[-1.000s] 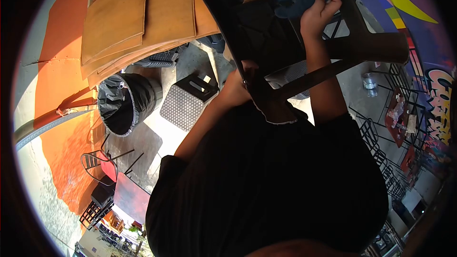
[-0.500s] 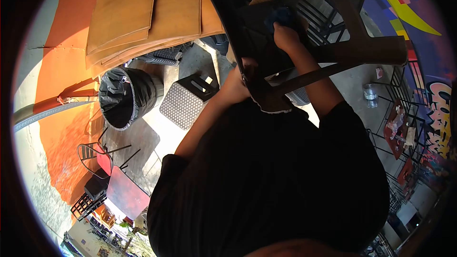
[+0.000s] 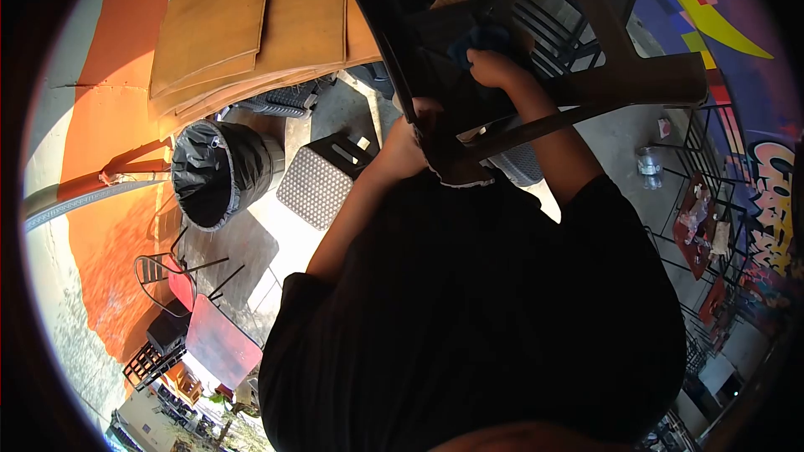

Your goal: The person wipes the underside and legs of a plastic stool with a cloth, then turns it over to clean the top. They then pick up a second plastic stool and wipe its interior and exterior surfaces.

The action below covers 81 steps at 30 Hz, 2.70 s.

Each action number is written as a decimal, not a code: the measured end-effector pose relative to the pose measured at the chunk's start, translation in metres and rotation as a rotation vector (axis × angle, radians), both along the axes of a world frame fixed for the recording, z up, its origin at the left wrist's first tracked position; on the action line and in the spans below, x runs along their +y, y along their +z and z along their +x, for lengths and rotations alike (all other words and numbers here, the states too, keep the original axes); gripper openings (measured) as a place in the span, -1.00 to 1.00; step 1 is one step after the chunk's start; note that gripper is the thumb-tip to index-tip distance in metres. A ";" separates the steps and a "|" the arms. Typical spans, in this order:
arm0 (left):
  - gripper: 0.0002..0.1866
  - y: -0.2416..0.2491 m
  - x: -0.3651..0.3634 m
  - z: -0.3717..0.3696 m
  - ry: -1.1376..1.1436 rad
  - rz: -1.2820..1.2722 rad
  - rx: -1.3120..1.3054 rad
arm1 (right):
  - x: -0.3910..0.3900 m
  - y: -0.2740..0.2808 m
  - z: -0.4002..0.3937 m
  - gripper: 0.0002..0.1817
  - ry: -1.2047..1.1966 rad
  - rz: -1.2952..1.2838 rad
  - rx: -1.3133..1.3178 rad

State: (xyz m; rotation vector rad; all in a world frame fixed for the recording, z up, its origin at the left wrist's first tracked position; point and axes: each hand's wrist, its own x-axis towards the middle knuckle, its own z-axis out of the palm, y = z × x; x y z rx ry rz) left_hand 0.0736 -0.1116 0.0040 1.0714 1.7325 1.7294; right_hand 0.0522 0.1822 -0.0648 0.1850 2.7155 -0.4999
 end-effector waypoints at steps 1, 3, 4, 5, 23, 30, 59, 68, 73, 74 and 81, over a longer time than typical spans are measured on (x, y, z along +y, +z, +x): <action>-0.28 -0.001 0.001 0.000 0.036 -0.002 0.039 | -0.002 0.005 0.001 -0.64 0.003 0.029 -0.028; -0.16 -0.001 0.002 0.004 0.109 -0.010 0.113 | -0.006 0.009 0.003 -0.65 0.008 0.084 -0.086; -0.16 -0.001 0.002 0.004 0.125 -0.015 0.114 | -0.006 0.011 0.002 -0.63 0.002 0.126 -0.116; -0.15 -0.001 0.001 0.005 0.140 -0.023 0.113 | -0.005 0.013 0.003 -0.62 -0.004 0.167 -0.148; -0.18 0.008 -0.013 -0.006 0.003 -0.111 0.030 | -0.009 -0.003 0.000 -0.41 -0.231 0.099 -0.040; -0.16 -0.006 -0.020 -0.009 -0.032 -0.122 0.062 | 0.010 0.009 -0.010 -0.74 -0.461 -0.102 0.220; -0.14 -0.013 -0.014 -0.042 -0.288 -0.155 0.111 | -0.044 -0.021 -0.070 -0.63 -0.422 0.159 0.200; -0.14 -0.010 -0.011 -0.045 -0.325 -0.128 0.109 | -0.052 -0.014 -0.059 -0.75 -0.337 -0.224 0.249; -0.16 -0.016 -0.016 -0.040 -0.247 -0.124 0.109 | -0.055 0.026 -0.012 -0.77 -0.495 -0.240 0.422; -0.17 -0.017 -0.017 -0.039 -0.237 -0.127 0.112 | -0.058 0.031 0.003 -0.77 -0.580 -0.324 0.546; -0.37 -0.009 -0.021 -0.032 -0.161 -0.051 0.089 | -0.089 0.053 0.141 -0.69 -0.831 -0.454 0.960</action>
